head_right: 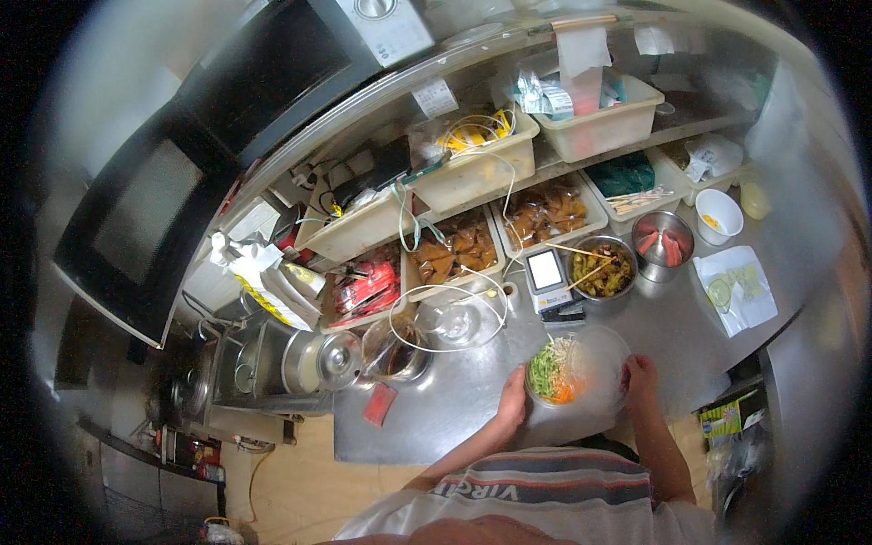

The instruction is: The person assembles a food order by adding shredded vegetables and noodles into a plastic container, then places the container into a plastic bag with a sauce packet and a receipt. The person retrieves additional containers from a refrigerator and places them on the counter.

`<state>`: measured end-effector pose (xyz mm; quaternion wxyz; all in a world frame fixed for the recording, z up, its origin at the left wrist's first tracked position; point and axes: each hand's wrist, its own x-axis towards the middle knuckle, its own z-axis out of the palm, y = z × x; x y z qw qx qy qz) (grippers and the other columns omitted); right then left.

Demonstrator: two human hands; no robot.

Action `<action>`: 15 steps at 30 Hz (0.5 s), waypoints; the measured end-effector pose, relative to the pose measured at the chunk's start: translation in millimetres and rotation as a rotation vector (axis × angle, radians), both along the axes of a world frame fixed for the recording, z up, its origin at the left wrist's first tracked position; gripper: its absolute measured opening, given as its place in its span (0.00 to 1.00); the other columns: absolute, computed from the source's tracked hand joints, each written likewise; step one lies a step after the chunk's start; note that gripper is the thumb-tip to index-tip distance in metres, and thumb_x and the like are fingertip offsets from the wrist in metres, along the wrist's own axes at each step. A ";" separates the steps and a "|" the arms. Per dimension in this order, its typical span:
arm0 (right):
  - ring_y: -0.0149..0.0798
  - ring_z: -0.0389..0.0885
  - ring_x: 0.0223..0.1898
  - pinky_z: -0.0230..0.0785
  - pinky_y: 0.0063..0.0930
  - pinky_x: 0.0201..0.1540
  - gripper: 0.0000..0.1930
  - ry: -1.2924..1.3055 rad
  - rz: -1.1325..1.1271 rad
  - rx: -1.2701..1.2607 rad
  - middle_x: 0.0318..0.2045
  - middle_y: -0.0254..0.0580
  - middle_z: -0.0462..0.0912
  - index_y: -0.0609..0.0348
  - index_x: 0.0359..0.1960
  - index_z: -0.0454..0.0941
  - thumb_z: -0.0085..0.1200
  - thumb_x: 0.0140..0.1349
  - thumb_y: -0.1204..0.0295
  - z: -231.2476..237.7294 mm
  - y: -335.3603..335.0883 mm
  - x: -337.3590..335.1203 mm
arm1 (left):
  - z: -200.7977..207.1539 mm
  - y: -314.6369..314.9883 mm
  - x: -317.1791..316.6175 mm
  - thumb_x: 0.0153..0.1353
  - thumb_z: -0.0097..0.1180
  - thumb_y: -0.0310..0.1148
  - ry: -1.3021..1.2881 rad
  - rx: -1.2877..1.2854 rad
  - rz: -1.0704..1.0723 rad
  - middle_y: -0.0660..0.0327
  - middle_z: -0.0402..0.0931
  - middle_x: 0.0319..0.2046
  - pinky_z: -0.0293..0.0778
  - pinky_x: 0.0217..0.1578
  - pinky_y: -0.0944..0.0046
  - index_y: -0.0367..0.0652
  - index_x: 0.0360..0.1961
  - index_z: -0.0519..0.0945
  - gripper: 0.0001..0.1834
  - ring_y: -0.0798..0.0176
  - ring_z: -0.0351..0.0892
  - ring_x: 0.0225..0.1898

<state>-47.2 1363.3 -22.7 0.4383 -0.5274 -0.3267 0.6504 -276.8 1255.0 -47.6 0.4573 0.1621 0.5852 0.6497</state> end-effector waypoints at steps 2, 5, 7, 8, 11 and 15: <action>0.26 0.63 0.15 0.55 0.19 0.16 0.06 0.017 -0.057 -0.035 0.15 0.29 0.68 0.54 0.26 0.71 0.47 0.60 0.69 2.9 8.1 -4.6 | 8.4 3.5 -5.0 0.64 0.41 0.42 0.382 -0.011 -0.010 0.53 0.66 0.54 0.54 0.58 0.61 0.35 0.53 0.67 0.23 0.57 0.60 0.57; 0.26 0.63 0.16 0.56 0.20 0.17 0.06 0.004 0.034 -0.006 0.16 0.29 0.68 0.54 0.26 0.71 0.48 0.60 0.70 -0.2 20.0 2.1 | 22.8 9.6 -16.8 0.62 0.44 0.43 1.170 0.060 -0.227 0.55 0.64 0.57 0.46 0.61 0.54 0.41 0.56 0.66 0.24 0.53 0.54 0.62; 0.26 0.63 0.16 0.56 0.21 0.18 0.06 -0.004 0.033 -0.043 0.17 0.29 0.68 0.54 0.26 0.71 0.47 0.60 0.70 0.6 24.4 6.0 | 56.9 17.2 -12.4 0.61 0.44 0.43 1.397 0.101 -0.470 0.57 0.61 0.59 0.39 0.62 0.50 0.45 0.58 0.65 0.25 0.53 0.48 0.65; 0.26 0.63 0.16 0.56 0.21 0.18 0.06 -0.012 0.036 -0.062 0.17 0.29 0.68 0.55 0.26 0.71 0.47 0.60 0.70 6.5 24.6 8.9 | 59.0 20.3 -11.7 0.61 0.45 0.43 1.420 0.051 -0.556 0.58 0.62 0.58 0.38 0.62 0.48 0.46 0.58 0.65 0.25 0.53 0.49 0.65; 0.26 0.63 0.16 0.57 0.22 0.18 0.06 -0.144 -0.005 -0.079 0.16 0.29 0.67 0.55 0.25 0.70 0.47 0.59 0.71 26.9 31.3 13.6 | 53.8 32.6 -8.2 0.60 0.46 0.41 1.476 -0.040 -0.695 0.60 0.65 0.56 0.37 0.62 0.45 0.48 0.53 0.70 0.21 0.54 0.52 0.63; 0.28 0.63 0.15 0.57 0.23 0.17 0.08 -0.167 0.017 0.041 0.15 0.30 0.67 0.57 0.24 0.70 0.46 0.59 0.70 -18.0 62.1 54.8 | 35.7 31.0 -11.8 0.56 0.47 0.24 1.039 0.194 -0.258 0.52 0.70 0.50 0.60 0.56 0.55 0.42 0.45 0.75 0.15 0.51 0.67 0.53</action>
